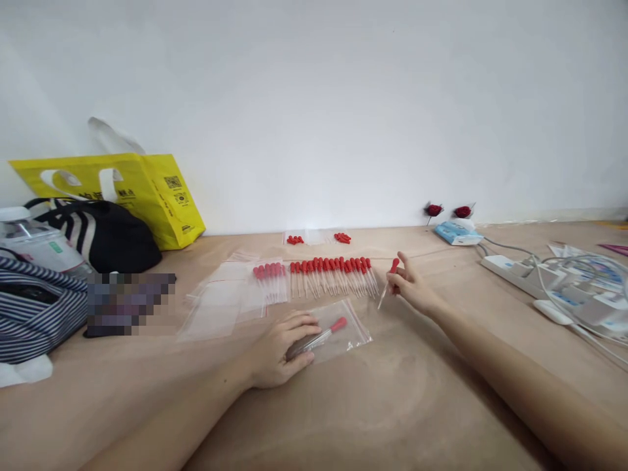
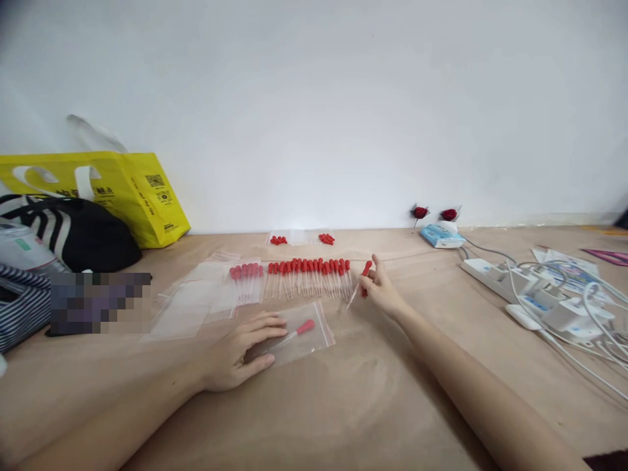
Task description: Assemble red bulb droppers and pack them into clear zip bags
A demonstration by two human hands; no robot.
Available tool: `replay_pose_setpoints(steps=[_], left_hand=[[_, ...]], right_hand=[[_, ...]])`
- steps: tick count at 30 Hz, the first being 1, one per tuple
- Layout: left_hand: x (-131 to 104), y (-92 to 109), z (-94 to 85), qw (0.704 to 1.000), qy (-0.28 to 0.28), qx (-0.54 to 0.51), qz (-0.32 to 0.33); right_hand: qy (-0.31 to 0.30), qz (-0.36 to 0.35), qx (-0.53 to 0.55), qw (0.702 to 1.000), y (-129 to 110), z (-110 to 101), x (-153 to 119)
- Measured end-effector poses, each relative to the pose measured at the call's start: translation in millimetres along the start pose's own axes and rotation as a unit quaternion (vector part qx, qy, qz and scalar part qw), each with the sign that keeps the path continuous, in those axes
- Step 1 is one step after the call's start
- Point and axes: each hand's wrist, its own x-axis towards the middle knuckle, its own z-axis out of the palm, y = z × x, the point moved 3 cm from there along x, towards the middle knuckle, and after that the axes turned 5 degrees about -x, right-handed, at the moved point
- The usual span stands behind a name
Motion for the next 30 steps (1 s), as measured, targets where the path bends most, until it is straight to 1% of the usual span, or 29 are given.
replay_pose_setpoints(steps=[2,4,8,11,19,23,25,27,30], left_hand=[[0,1,0.0,1.000,0.001,0.005,0.001],[0,2,0.2,1.000,-0.008,0.009,-0.003],[0,1,0.3,0.999,-0.027,0.014,-0.015],[1,1,0.5,0.999,-0.029,0.012,-0.021],[0,0,1.0,0.998,-0.042,0.011,-0.054],[1,-1,1.1,0.997,-0.033,0.003,-0.064],[1,-1,1.2,0.997,-0.031,-0.003,-0.065],[1,-1,1.1,0.997,-0.032,-0.003,-0.066],[1,0,0.6,0.997,-0.034,-0.001,-0.066]], right_hand=[[0.012,0.001,0.053,0.999,2,9,-16],[0.030,0.006,0.079,0.996,6,19,-26],[0.071,0.009,0.108,0.992,9,30,-32],[0.070,0.013,0.123,0.990,7,33,-33],[0.006,0.034,0.172,0.985,5,37,-41],[-0.057,0.057,0.215,0.973,3,41,-46],[-0.096,0.054,0.195,0.975,2,44,-48],[-0.139,0.044,0.139,0.980,-1,45,-51],[-0.193,0.033,0.075,0.978,-3,48,-55]])
